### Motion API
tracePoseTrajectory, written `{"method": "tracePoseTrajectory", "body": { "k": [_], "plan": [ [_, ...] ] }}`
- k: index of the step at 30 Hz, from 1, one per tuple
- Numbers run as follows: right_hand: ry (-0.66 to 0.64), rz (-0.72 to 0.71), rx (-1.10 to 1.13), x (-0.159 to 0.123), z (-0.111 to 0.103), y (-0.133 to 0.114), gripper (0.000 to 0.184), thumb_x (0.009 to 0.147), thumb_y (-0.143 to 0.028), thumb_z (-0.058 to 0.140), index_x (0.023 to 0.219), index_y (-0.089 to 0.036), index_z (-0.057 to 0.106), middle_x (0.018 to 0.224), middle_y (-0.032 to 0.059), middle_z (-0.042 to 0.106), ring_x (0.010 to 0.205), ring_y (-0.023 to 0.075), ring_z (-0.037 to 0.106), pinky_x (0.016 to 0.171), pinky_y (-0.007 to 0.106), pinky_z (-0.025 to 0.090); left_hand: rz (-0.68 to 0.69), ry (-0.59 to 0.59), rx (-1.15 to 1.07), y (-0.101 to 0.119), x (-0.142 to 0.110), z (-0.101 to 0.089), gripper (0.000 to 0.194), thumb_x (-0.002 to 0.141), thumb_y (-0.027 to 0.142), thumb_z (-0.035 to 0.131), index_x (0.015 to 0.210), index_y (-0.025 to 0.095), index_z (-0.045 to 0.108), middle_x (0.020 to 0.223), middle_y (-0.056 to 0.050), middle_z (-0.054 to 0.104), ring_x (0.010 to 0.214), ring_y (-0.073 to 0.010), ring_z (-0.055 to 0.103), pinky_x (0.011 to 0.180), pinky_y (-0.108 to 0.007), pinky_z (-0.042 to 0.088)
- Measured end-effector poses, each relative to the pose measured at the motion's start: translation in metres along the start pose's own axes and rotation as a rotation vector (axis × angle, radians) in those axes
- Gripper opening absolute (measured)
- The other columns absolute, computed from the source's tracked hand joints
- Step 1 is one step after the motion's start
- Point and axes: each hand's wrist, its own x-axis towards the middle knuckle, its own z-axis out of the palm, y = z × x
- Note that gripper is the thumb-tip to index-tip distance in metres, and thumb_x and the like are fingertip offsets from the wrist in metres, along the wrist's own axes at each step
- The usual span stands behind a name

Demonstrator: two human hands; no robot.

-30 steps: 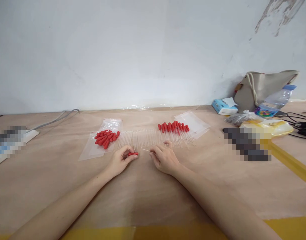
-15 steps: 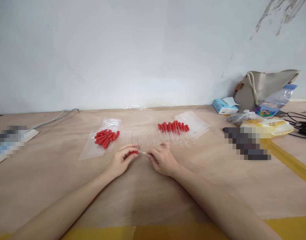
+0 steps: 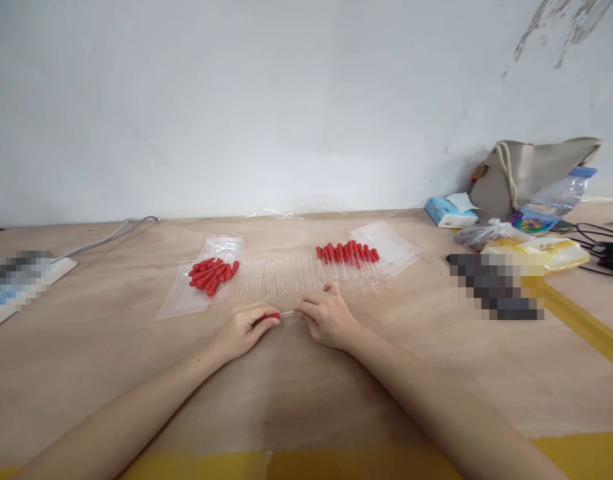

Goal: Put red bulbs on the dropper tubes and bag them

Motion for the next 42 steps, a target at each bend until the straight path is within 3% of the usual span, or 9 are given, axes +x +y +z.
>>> {"method": "tracePoseTrajectory", "body": {
  "k": [9, 16, 18, 20, 22, 26, 29, 38, 42],
  "plan": [
    [0.009, 0.003, -0.005, 0.002, 0.007, -0.011, 0.022, 0.085, -0.018, 0.037, 0.083, -0.018, 0.059, 0.064, -0.0008, 0.059, 0.056, 0.0094, 0.045, 0.066, 0.03, 0.02, 0.016, -0.02, 0.036, 0.001, 0.0, 0.001, 0.02, 0.086, 0.03, 0.045, 0.085, 0.017, 0.059, 0.076, -0.003, 0.06, 0.068, -0.0122, 0.053, 0.063, -0.023, 0.041],
    [-0.028, -0.022, -0.127, 0.009, 0.001, -0.011, 0.021, 0.085, -0.021, 0.04, 0.081, -0.019, 0.06, 0.073, 0.0021, 0.062, 0.07, 0.0128, 0.051, 0.074, 0.032, 0.022, 0.092, 0.006, 0.064, -0.005, 0.004, -0.006, 0.021, 0.087, 0.03, 0.043, 0.088, 0.018, 0.061, 0.078, -0.004, 0.06, 0.073, -0.0136, 0.055, 0.069, -0.025, 0.042],
    [-0.019, -0.027, -0.195, 0.01, -0.003, -0.01, 0.021, 0.084, -0.022, 0.041, 0.076, -0.019, 0.061, 0.074, 0.0032, 0.062, 0.073, 0.0141, 0.051, 0.075, 0.033, 0.022, 0.086, 0.042, 0.065, -0.008, 0.004, -0.008, 0.02, 0.085, 0.031, 0.046, 0.096, 0.019, 0.059, 0.083, -0.004, 0.06, 0.074, -0.0136, 0.055, 0.07, -0.026, 0.043],
    [0.014, 0.046, -0.239, 0.009, -0.008, -0.005, 0.022, 0.083, -0.022, 0.042, 0.072, -0.019, 0.061, 0.073, 0.0038, 0.062, 0.071, 0.0144, 0.05, 0.074, 0.033, 0.022, 0.017, 0.114, 0.06, -0.01, 0.002, -0.008, 0.028, 0.083, 0.031, 0.05, 0.109, 0.021, 0.052, 0.088, -0.004, 0.058, 0.072, -0.0125, 0.054, 0.068, -0.025, 0.044],
    [0.09, 0.219, -0.243, 0.01, -0.012, 0.006, 0.024, 0.083, -0.025, 0.043, 0.07, -0.019, 0.062, 0.069, 0.0032, 0.062, 0.066, 0.0141, 0.051, 0.072, 0.033, 0.023, -0.065, 0.156, 0.054, -0.012, 0.001, -0.008, 0.036, 0.081, 0.031, 0.052, 0.116, 0.021, 0.046, 0.088, -0.003, 0.055, 0.067, -0.0109, 0.051, 0.064, -0.024, 0.045],
    [0.227, 0.61, -0.198, 0.017, -0.014, 0.033, 0.029, 0.08, -0.031, 0.042, 0.06, -0.02, 0.059, 0.056, 0.0005, 0.06, 0.053, 0.0133, 0.048, 0.07, 0.034, 0.023, -0.059, 0.077, 0.09, -0.012, 0.002, -0.007, 0.027, 0.08, 0.027, 0.052, 0.106, 0.019, 0.05, 0.083, -0.001, 0.051, 0.065, -0.0106, 0.049, 0.062, -0.023, 0.043],
    [0.238, 0.772, -0.228, 0.028, -0.009, 0.047, 0.031, 0.077, -0.034, 0.042, 0.053, -0.02, 0.056, 0.05, 0.0003, 0.058, 0.048, 0.0138, 0.046, 0.071, 0.038, 0.023, -0.03, 0.035, 0.112, -0.011, 0.003, -0.007, 0.022, 0.082, 0.026, 0.05, 0.103, 0.02, 0.053, 0.081, -0.001, 0.049, 0.068, -0.0115, 0.048, 0.065, -0.024, 0.042],
    [0.028, 0.872, -0.34, 0.044, 0.004, 0.053, 0.042, 0.08, -0.037, 0.035, 0.052, -0.017, 0.059, 0.059, 0.0099, 0.062, 0.059, 0.0214, 0.056, 0.07, 0.04, 0.021, -0.006, 0.014, 0.111, -0.013, 0.003, -0.008, 0.016, 0.082, 0.022, 0.05, 0.095, 0.017, 0.057, 0.08, -0.002, 0.051, 0.065, -0.0105, 0.047, 0.062, -0.023, 0.04],
    [-0.03, 0.856, -0.398, 0.043, 0.004, 0.053, 0.039, 0.08, -0.034, 0.035, 0.055, -0.016, 0.059, 0.06, 0.0087, 0.063, 0.058, 0.0197, 0.055, 0.071, 0.039, 0.021, -0.001, 0.009, 0.104, -0.013, 0.003, -0.007, 0.013, 0.081, 0.021, 0.05, 0.091, 0.017, 0.057, 0.082, -0.002, 0.053, 0.065, -0.0098, 0.048, 0.061, -0.022, 0.039]
  ]
}}
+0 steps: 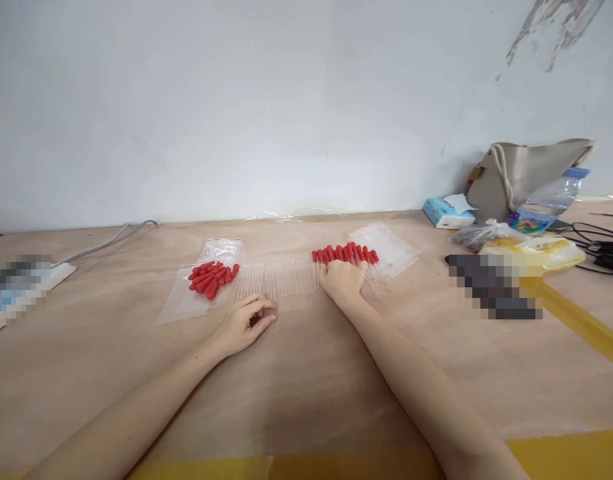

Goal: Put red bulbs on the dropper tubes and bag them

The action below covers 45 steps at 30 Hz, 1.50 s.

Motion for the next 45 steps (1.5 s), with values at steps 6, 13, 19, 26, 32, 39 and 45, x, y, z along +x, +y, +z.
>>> {"method": "tracePoseTrajectory", "body": {
  "k": [6, 13, 19, 26, 32, 39, 45],
  "plan": [
    [0.042, -0.042, 0.086, -0.003, -0.001, -0.006, 0.032, 0.079, -0.036, 0.036, 0.067, -0.018, 0.059, 0.066, 0.0037, 0.064, 0.062, 0.0168, 0.054, 0.074, 0.037, 0.02, 0.003, -0.001, -0.007, 0.0, 0.001, 0.0, 0.012, 0.082, 0.021, 0.049, 0.089, 0.018, 0.058, 0.082, -0.002, 0.054, 0.066, -0.0103, 0.048, 0.061, -0.022, 0.039],
    [-0.149, -0.059, 0.08, 0.002, -0.002, -0.027, 0.027, 0.074, -0.037, 0.043, 0.07, -0.018, 0.062, 0.069, 0.0068, 0.064, 0.07, 0.021, 0.057, 0.076, 0.039, 0.021, 0.016, -0.009, 0.0, 0.0, 0.001, 0.001, 0.012, 0.083, 0.022, 0.048, 0.09, 0.017, 0.058, 0.082, -0.002, 0.055, 0.067, -0.0106, 0.049, 0.061, -0.022, 0.039],
    [-0.278, 0.034, 0.051, 0.01, -0.008, -0.039, 0.023, 0.07, -0.031, 0.046, 0.073, -0.015, 0.063, 0.073, 0.0103, 0.064, 0.071, 0.0234, 0.058, 0.076, 0.041, 0.025, 0.016, -0.005, 0.006, -0.001, 0.002, 0.001, 0.012, 0.083, 0.022, 0.049, 0.088, 0.017, 0.058, 0.081, -0.003, 0.055, 0.067, -0.0108, 0.049, 0.062, -0.022, 0.04],
    [-0.202, -0.043, 0.119, 0.001, -0.018, -0.029, 0.019, 0.072, -0.028, 0.044, 0.065, -0.016, 0.057, 0.069, 0.0073, 0.063, 0.07, 0.0214, 0.058, 0.068, 0.034, 0.028, 0.006, 0.038, 0.049, -0.001, 0.0, -0.001, 0.015, 0.083, 0.025, 0.048, 0.091, 0.018, 0.059, 0.082, -0.002, 0.055, 0.068, -0.0117, 0.05, 0.063, -0.023, 0.041],
    [0.162, -0.392, 0.255, -0.039, -0.02, 0.0, 0.014, 0.076, -0.028, 0.046, 0.067, -0.017, 0.051, 0.068, 0.0022, 0.061, 0.065, 0.014, 0.053, 0.069, 0.029, 0.025, -0.3, 0.35, 0.551, -0.032, 0.023, -0.041, 0.016, 0.078, 0.028, 0.049, 0.073, 0.019, 0.062, 0.086, -0.006, 0.057, 0.089, -0.0233, 0.048, 0.079, -0.036, 0.036],
    [0.303, -0.554, 0.329, -0.06, -0.012, 0.01, 0.018, 0.079, -0.029, 0.047, 0.067, -0.017, 0.05, 0.06, -0.0008, 0.057, 0.061, 0.0114, 0.049, 0.074, 0.03, 0.023, -0.605, 0.143, 0.698, -0.074, 0.059, -0.065, 0.026, 0.074, 0.036, 0.05, 0.09, 0.022, 0.066, 0.113, -0.011, 0.051, 0.108, -0.0319, 0.038, 0.088, -0.048, 0.027],
    [0.296, -0.54, 0.323, -0.059, -0.013, 0.011, 0.02, 0.08, -0.03, 0.047, 0.065, -0.017, 0.05, 0.06, -0.0009, 0.056, 0.06, 0.0113, 0.048, 0.073, 0.03, 0.024, -0.599, 0.137, 0.637, -0.081, 0.068, -0.062, 0.017, 0.07, 0.034, 0.055, 0.07, 0.021, 0.066, 0.104, -0.011, 0.057, 0.106, -0.0333, 0.04, 0.089, -0.052, 0.025]
  ]
}}
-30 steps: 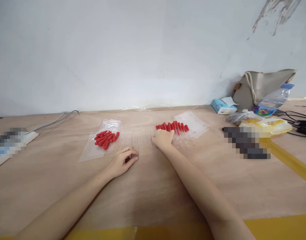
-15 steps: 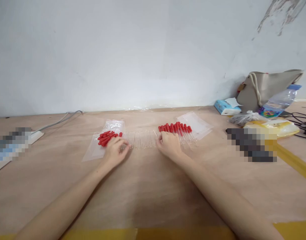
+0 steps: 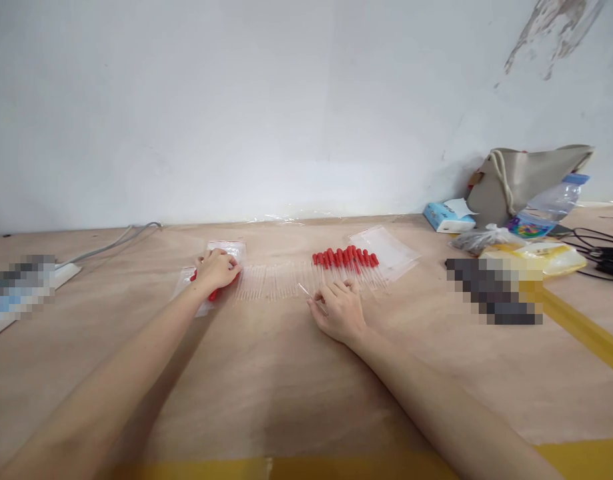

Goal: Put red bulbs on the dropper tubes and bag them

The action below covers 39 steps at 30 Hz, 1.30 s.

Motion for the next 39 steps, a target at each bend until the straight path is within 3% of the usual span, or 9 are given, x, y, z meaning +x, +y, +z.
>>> {"method": "tracePoseTrajectory", "body": {
  "k": [5, 8, 11, 14, 17, 22, 29, 34, 39],
  "plan": [
    [-0.032, 0.051, 0.026, -0.001, 0.001, 0.001, 0.019, 0.08, -0.031, 0.046, 0.067, -0.018, 0.051, 0.062, -0.0006, 0.057, 0.062, 0.0115, 0.05, 0.077, 0.031, 0.025, -0.015, 0.099, -0.136, 0.0, -0.007, -0.013, 0.02, 0.076, 0.033, 0.049, 0.085, 0.02, 0.061, 0.101, -0.01, 0.057, 0.103, -0.0291, 0.046, 0.084, -0.045, 0.036],
    [-0.045, 0.056, 0.072, -0.001, 0.004, 0.001, 0.019, 0.081, -0.03, 0.045, 0.07, -0.017, 0.051, 0.065, -0.0004, 0.059, 0.061, 0.0108, 0.051, 0.078, 0.03, 0.026, 0.08, 0.194, -0.523, 0.007, -0.029, -0.018, 0.025, 0.082, 0.036, 0.044, 0.096, 0.018, 0.053, 0.088, -0.005, 0.059, 0.083, -0.0189, 0.055, 0.072, -0.033, 0.044],
    [-0.067, 0.013, 0.142, -0.002, 0.008, 0.001, 0.016, 0.083, -0.027, 0.043, 0.075, -0.017, 0.053, 0.067, 0.0, 0.06, 0.06, 0.0106, 0.053, 0.079, 0.03, 0.028, 0.228, 0.133, -0.932, 0.021, -0.064, -0.013, 0.028, 0.082, 0.033, 0.045, 0.105, 0.017, 0.046, 0.085, -0.003, 0.059, 0.073, -0.0132, 0.057, 0.067, -0.027, 0.045],
    [-0.092, -0.06, 0.188, -0.003, 0.01, 0.001, 0.016, 0.085, -0.023, 0.041, 0.089, -0.016, 0.056, 0.073, 0.0017, 0.062, 0.064, 0.0109, 0.053, 0.078, 0.03, 0.03, 0.243, -0.068, -1.109, 0.034, -0.096, -0.003, 0.025, 0.083, 0.03, 0.043, 0.102, 0.016, 0.052, 0.086, -0.004, 0.061, 0.073, -0.0129, 0.059, 0.069, -0.027, 0.046],
    [-0.111, -0.116, 0.182, -0.003, 0.011, -0.002, 0.02, 0.085, -0.021, 0.042, 0.097, -0.017, 0.057, 0.077, 0.003, 0.063, 0.066, 0.0116, 0.054, 0.078, 0.031, 0.029, 0.22, -0.198, -1.144, 0.041, -0.113, 0.007, 0.017, 0.079, 0.028, 0.052, 0.091, 0.015, 0.055, 0.084, -0.005, 0.062, 0.077, -0.014, 0.059, 0.071, -0.026, 0.046],
    [-0.143, -0.144, 0.187, -0.003, 0.011, -0.012, 0.02, 0.086, -0.023, 0.043, 0.096, -0.019, 0.06, 0.082, 0.0036, 0.065, 0.07, 0.0111, 0.055, 0.079, 0.031, 0.028, 0.225, -0.214, -1.117, 0.043, -0.117, 0.015, 0.017, 0.077, 0.029, 0.057, 0.077, 0.017, 0.044, 0.07, 0.001, 0.055, 0.066, -0.0109, 0.057, 0.06, -0.022, 0.043],
    [-0.164, -0.178, 0.21, -0.004, 0.011, -0.02, 0.019, 0.086, -0.025, 0.043, 0.094, -0.019, 0.059, 0.085, 0.0034, 0.065, 0.073, 0.0108, 0.056, 0.082, 0.032, 0.027, 0.246, -0.264, -1.127, 0.044, -0.118, 0.013, 0.02, 0.08, 0.029, 0.054, 0.093, 0.018, 0.045, 0.082, -0.002, 0.061, 0.074, -0.0137, 0.061, 0.066, -0.026, 0.047],
    [-0.193, -0.228, 0.228, -0.005, 0.014, -0.018, 0.019, 0.086, -0.022, 0.042, 0.092, -0.019, 0.06, 0.081, 0.0029, 0.065, 0.075, 0.0116, 0.055, 0.081, 0.032, 0.027, 0.312, -0.235, -1.024, 0.045, -0.118, 0.012, 0.022, 0.081, 0.03, 0.053, 0.098, 0.018, 0.055, 0.093, -0.005, 0.063, 0.085, -0.0166, 0.06, 0.075, -0.03, 0.047],
    [-0.193, -0.238, 0.271, -0.005, 0.015, -0.018, 0.019, 0.086, -0.021, 0.042, 0.093, -0.019, 0.06, 0.078, 0.0025, 0.064, 0.074, 0.0115, 0.054, 0.08, 0.032, 0.027, 0.321, -0.23, -0.954, 0.045, -0.12, 0.012, 0.021, 0.081, 0.033, 0.052, 0.093, 0.018, 0.06, 0.081, -0.002, 0.065, 0.073, -0.0143, 0.06, 0.067, -0.026, 0.048]
  ]
}}
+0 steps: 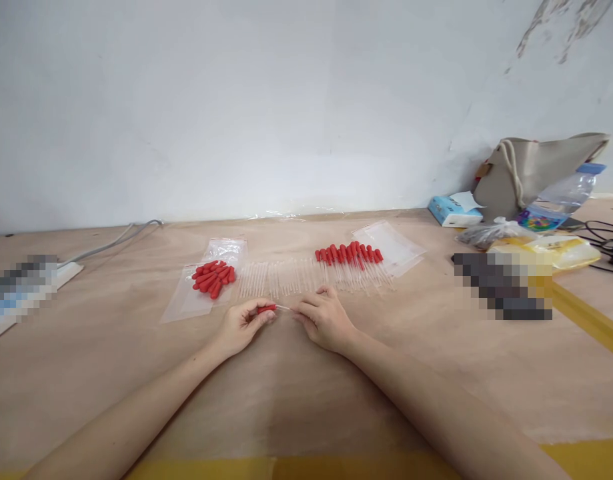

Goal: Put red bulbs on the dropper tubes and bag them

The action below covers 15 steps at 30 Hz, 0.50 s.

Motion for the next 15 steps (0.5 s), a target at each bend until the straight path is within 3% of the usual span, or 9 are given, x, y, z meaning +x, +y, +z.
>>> {"method": "tracePoseTrajectory", "body": {
  "k": [4, 15],
  "plan": [
    [-0.007, -0.021, 0.012, 0.0016, -0.0001, 0.0004, 0.018, 0.085, -0.019, 0.044, 0.091, -0.02, 0.06, 0.078, 0.0016, 0.063, 0.072, 0.01, 0.054, 0.076, 0.031, 0.027, -0.002, -0.035, -0.026, 0.0019, -0.003, -0.0005, 0.02, 0.083, 0.032, 0.049, 0.09, 0.018, 0.06, 0.072, -0.001, 0.064, 0.066, -0.0119, 0.059, 0.063, -0.023, 0.048],
    [-0.014, -0.039, -0.084, 0.0053, -0.0008, -0.0071, 0.023, 0.085, -0.017, 0.039, 0.087, -0.018, 0.062, 0.071, 0.0016, 0.06, 0.064, 0.0105, 0.048, 0.069, 0.031, 0.022, 0.052, -0.099, 0.057, 0.0077, -0.0065, -0.0001, 0.02, 0.083, 0.032, 0.047, 0.087, 0.017, 0.06, 0.068, 0.0, 0.059, 0.057, -0.01, 0.054, 0.056, -0.021, 0.046]
  ]
}}
